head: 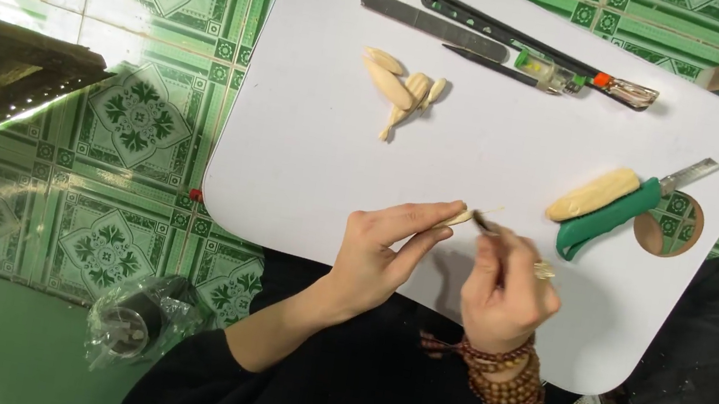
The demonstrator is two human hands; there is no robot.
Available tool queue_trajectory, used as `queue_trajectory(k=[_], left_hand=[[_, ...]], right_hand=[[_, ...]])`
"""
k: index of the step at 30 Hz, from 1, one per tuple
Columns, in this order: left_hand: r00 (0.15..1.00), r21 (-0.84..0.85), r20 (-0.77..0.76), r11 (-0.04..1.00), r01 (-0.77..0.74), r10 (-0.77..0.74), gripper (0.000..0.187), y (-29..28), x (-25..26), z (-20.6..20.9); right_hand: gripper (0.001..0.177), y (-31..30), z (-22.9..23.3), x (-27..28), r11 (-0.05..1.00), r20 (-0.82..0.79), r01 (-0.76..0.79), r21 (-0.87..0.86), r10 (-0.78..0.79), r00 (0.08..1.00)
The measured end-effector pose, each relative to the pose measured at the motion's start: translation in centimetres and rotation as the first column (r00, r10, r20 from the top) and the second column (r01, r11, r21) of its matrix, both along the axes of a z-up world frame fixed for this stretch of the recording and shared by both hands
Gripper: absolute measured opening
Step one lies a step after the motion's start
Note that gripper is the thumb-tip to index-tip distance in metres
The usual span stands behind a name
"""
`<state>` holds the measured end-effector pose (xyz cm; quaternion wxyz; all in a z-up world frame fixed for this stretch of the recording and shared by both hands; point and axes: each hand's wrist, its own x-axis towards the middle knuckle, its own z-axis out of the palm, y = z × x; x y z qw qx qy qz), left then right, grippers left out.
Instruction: Sanding small hand-carved wooden pieces with sandpaper to smooth the surface.
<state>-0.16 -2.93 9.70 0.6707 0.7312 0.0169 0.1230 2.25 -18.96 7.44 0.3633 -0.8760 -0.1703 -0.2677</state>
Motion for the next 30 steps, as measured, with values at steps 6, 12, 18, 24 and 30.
queue_trajectory(k=[6, 12, 18, 24, 30], left_hand=[[0.992, 0.095, 0.098, 0.991, -0.093, 0.084, 0.029, -0.4, -0.3, -0.9], [0.985, 0.122, 0.129, 0.983, -0.134, 0.118, 0.027, -0.7, -0.5, -2.1], [0.980, 0.052, 0.142, 0.988, -0.145, 0.137, 0.026, -0.4, -0.3, -1.8], [0.979, 0.028, 0.143, 0.988, -0.153, 0.147, 0.027, -0.7, -0.2, -2.3], [0.988, -0.010, 0.085, 0.992, -0.126, 0.127, 0.026, -0.5, -0.1, -2.2]], right_hand=[[0.029, -1.3, 0.3, -0.5, 0.998, -0.059, -0.002, 0.070, 0.006, 0.998], [0.022, 1.8, 0.1, -2.1, 0.998, -0.040, 0.027, -0.054, -0.030, 0.999], [0.023, 1.3, 0.1, -1.9, 0.994, -0.063, 0.082, -0.076, -0.087, 0.994], [0.028, 2.8, 1.6, -0.6, 0.995, -0.056, 0.096, -0.033, -0.098, 0.994], [0.027, 0.7, -1.2, -0.7, 0.994, -0.061, 0.105, -0.043, -0.107, 0.992]])
